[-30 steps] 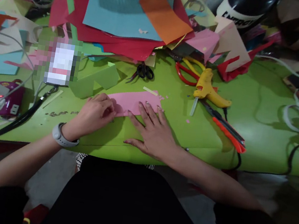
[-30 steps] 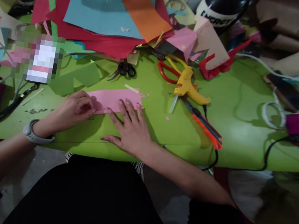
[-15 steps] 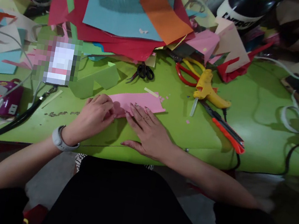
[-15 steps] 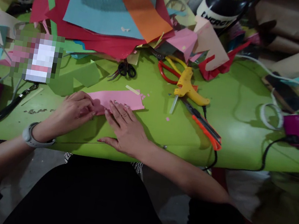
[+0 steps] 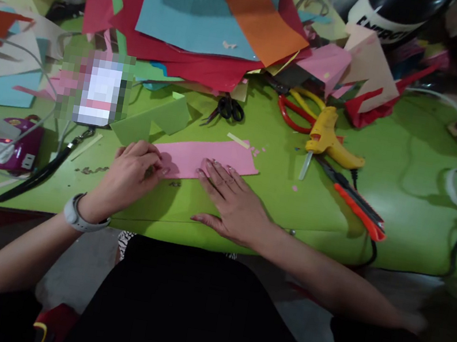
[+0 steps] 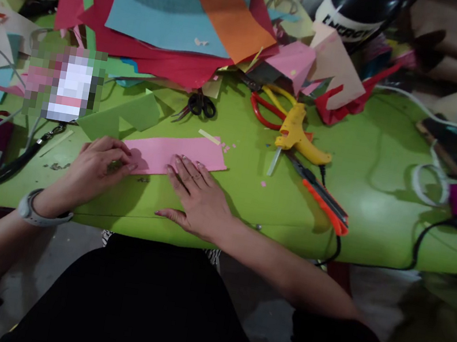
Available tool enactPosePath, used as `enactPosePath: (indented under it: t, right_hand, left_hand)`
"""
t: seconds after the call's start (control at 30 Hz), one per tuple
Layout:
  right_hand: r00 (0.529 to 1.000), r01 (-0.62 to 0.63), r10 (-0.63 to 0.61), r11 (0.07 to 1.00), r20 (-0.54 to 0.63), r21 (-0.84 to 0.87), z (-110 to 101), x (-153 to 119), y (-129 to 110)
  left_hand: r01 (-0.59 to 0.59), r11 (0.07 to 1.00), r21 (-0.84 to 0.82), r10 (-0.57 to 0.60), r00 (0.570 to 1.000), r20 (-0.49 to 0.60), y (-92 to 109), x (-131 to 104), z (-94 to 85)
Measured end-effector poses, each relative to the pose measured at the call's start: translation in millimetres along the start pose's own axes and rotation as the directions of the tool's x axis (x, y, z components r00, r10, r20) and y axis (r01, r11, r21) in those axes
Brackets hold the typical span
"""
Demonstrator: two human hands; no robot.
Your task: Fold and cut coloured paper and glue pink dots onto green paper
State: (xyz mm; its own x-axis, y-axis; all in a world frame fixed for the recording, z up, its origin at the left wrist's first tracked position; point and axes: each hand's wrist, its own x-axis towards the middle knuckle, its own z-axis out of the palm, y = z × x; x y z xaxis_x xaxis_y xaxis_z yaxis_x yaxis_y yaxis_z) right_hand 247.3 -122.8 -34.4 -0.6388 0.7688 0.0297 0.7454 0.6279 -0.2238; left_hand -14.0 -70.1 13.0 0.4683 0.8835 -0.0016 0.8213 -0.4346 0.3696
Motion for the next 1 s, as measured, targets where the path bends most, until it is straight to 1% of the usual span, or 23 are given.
enactPosePath:
  t: [0.2,0.37,0.5,0.57,0.63,0.7,0.73,0.77,0.8,0.87,0.93,1.0]
  right_hand:
    - [1.0,0.009,-0.009,1.0,-0.024,0.0,2,-2,0]
    - [0.999,0.008,-0.008,1.0,-0.043,-0.001,1,-2,-1]
    - [0.999,0.003,-0.003,1.0,-0.045,-0.002,2,-3,-1]
    - [0.999,0.004,-0.004,1.0,-0.044,-0.002,3,-4,-1]
    - [0.999,0.005,-0.005,1.0,-0.044,-0.003,3,-3,-2]
    - [0.999,0.004,-0.005,1.0,-0.043,-0.007,3,-3,-2]
    - [0.999,0.003,-0.003,1.0,-0.043,-0.01,4,-3,-2]
    - [0.999,0.001,-0.002,1.0,-0.044,-0.015,4,-3,-2]
    - [0.999,0.001,-0.002,1.0,-0.047,-0.019,5,-3,-2]
    - [0.998,0.003,-0.005,1.0,-0.058,-0.024,5,-3,-2]
    - [0.997,0.013,-0.014,1.0,-0.072,-0.024,6,-4,-2]
    - [0.996,0.022,-0.024,0.999,-0.084,-0.025,6,-4,-2]
  left_hand:
    - [-0.008,0.999,0.034,0.01,0.999,-0.041,-3,-5,3.6]
    - [-0.04,0.996,0.077,0.045,0.997,-0.07,-3,-6,7.3]
    - [-0.045,0.986,0.16,0.061,0.993,-0.098,1,-10,8.7]
    - [-0.036,0.98,0.196,0.056,0.994,-0.096,4,-12,9.8]
    - [-0.015,0.972,0.233,0.044,0.992,-0.121,8,-14,11.8]
    - [-0.028,0.96,0.278,0.077,0.983,-0.166,12,-16,14.9]
    - [-0.064,0.951,0.302,0.121,0.977,-0.175,16,-17,17.0]
    - [-0.123,0.938,0.323,0.184,0.969,-0.163,19,-18,19.6]
    - [-0.199,0.921,0.335,0.254,0.959,-0.129,23,-18,22.6]
    - [-0.331,0.887,0.322,0.358,0.933,-0.027,30,-19,29.6]
    - [-0.377,0.878,0.294,0.38,0.924,0.048,37,-20,37.1]
    - [-0.368,0.885,0.287,0.364,0.929,0.068,42,-22,44.0]
